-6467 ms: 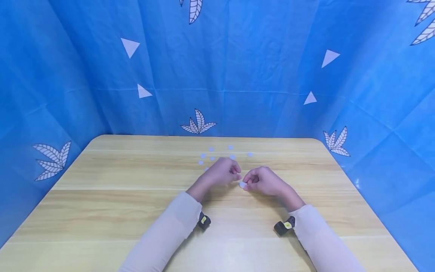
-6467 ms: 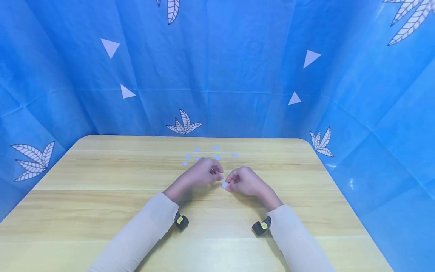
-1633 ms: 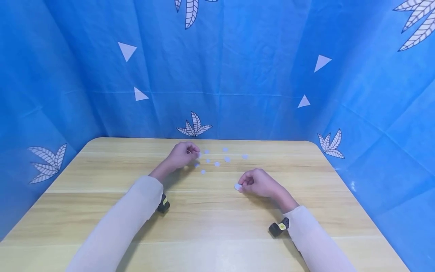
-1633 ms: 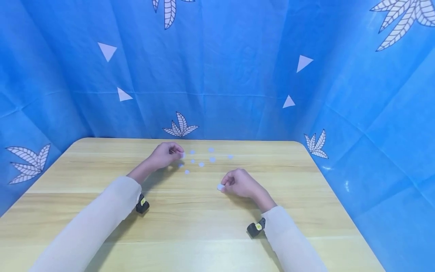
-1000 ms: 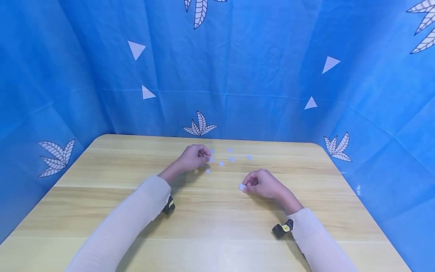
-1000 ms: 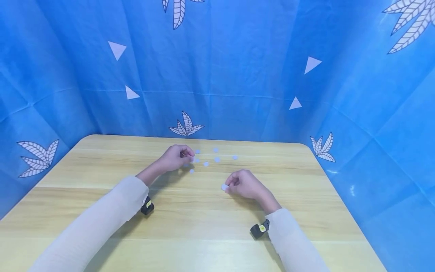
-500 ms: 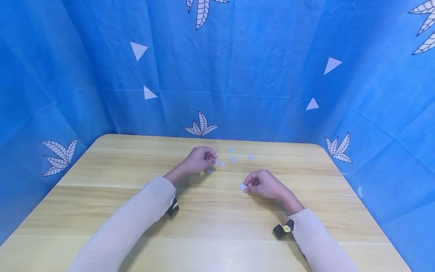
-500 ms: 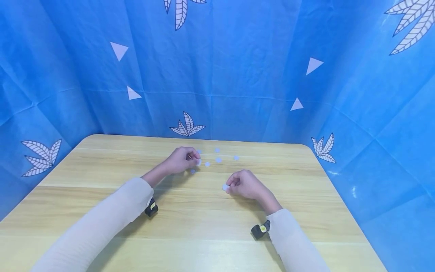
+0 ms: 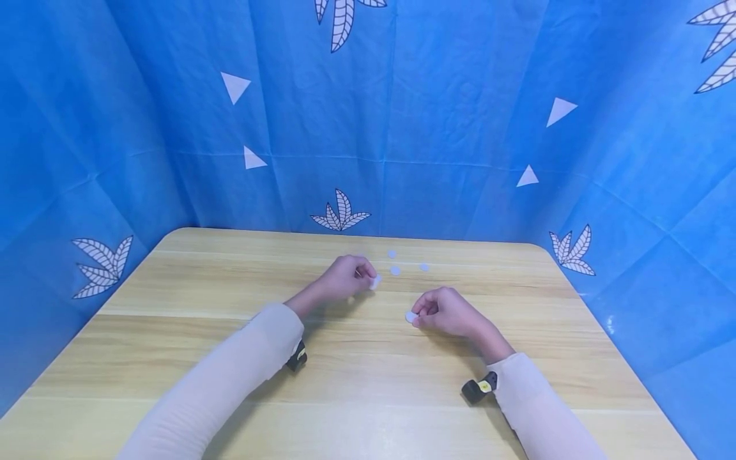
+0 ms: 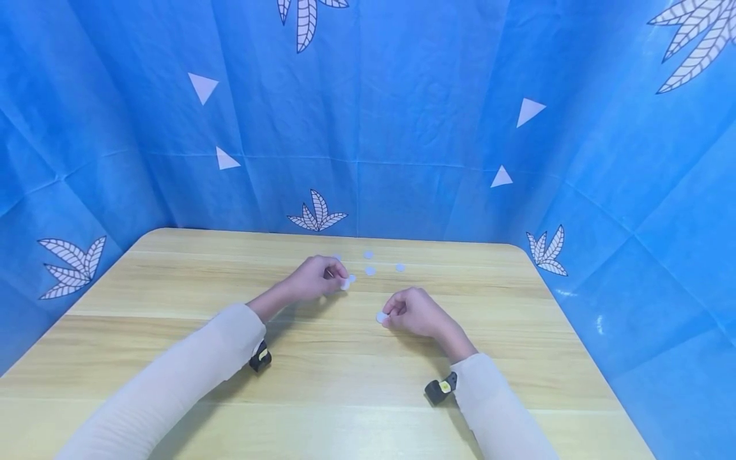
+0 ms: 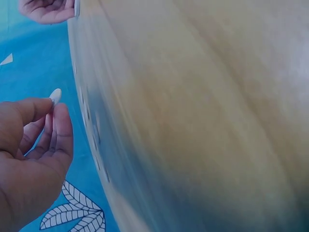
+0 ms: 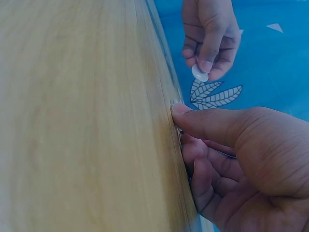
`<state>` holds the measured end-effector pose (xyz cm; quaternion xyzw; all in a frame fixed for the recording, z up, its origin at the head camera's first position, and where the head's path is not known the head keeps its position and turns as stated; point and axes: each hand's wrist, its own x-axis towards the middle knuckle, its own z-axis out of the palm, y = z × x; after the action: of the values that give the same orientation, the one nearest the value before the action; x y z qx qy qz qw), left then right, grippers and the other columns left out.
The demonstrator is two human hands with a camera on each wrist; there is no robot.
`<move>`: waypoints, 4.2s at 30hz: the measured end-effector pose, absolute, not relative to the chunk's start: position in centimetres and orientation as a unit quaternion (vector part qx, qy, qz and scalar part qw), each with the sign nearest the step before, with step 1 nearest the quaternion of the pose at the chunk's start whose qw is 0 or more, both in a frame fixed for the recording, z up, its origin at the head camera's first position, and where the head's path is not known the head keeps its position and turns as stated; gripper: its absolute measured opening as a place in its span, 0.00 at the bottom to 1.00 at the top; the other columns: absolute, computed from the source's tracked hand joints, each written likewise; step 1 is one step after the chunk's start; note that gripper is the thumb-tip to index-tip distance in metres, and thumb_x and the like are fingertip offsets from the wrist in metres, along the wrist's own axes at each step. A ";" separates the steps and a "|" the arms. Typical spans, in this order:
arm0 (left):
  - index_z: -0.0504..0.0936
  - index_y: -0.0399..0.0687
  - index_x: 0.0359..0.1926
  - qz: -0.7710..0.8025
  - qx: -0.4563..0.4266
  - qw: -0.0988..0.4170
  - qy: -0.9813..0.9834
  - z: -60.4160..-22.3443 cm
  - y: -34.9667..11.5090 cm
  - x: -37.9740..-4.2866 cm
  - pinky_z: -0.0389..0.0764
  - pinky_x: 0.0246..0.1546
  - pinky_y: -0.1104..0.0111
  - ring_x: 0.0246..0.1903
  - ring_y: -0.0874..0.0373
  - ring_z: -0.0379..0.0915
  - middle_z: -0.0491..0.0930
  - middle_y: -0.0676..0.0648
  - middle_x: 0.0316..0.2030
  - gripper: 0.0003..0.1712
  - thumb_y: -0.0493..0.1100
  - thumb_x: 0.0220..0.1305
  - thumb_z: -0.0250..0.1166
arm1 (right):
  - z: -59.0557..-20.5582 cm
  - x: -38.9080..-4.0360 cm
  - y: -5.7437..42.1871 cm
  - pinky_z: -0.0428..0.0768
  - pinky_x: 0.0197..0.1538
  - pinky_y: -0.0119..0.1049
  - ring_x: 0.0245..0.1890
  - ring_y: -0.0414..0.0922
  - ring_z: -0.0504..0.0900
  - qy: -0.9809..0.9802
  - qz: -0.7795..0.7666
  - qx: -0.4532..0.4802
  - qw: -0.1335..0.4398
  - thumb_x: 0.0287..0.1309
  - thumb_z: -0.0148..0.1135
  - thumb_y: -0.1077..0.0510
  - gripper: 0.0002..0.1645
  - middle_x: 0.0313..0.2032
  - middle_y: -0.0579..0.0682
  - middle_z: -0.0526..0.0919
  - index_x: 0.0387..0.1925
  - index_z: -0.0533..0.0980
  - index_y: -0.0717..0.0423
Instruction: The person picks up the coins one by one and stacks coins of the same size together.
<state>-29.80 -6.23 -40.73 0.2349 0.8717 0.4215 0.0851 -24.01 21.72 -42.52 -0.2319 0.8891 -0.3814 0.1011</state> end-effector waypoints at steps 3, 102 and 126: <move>0.84 0.42 0.43 0.415 0.242 0.084 0.873 -40.9 -5.9 -29.6 0.82 0.47 0.68 0.41 0.56 0.77 0.82 0.49 0.39 0.06 0.31 0.66 0.66 | -42.6 -24.0 21.7 0.80 0.37 0.35 0.31 0.43 0.80 0.887 -0.386 -0.229 0.106 0.56 0.75 0.61 0.07 0.29 0.44 0.84 0.37 0.85 0.55; 0.86 0.42 0.39 0.370 0.291 0.178 0.864 -41.7 -0.8 -27.1 0.82 0.44 0.71 0.38 0.60 0.79 0.84 0.51 0.33 0.10 0.32 0.55 0.75 | -42.5 -24.3 21.8 0.82 0.38 0.35 0.30 0.42 0.82 0.890 -0.378 -0.235 0.103 0.56 0.75 0.60 0.07 0.29 0.43 0.85 0.37 0.85 0.56; 0.87 0.42 0.38 0.337 0.308 0.152 0.877 -41.9 0.2 -26.8 0.79 0.40 0.73 0.34 0.61 0.76 0.82 0.53 0.30 0.07 0.36 0.59 0.75 | -42.4 -24.2 21.7 0.82 0.38 0.36 0.31 0.42 0.82 0.885 -0.389 -0.230 0.112 0.57 0.75 0.61 0.08 0.29 0.45 0.85 0.38 0.85 0.58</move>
<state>-26.79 0.17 -41.88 0.3076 0.8769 0.3365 0.1520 -24.23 21.72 -42.40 -0.2299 0.8849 -0.3893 0.1123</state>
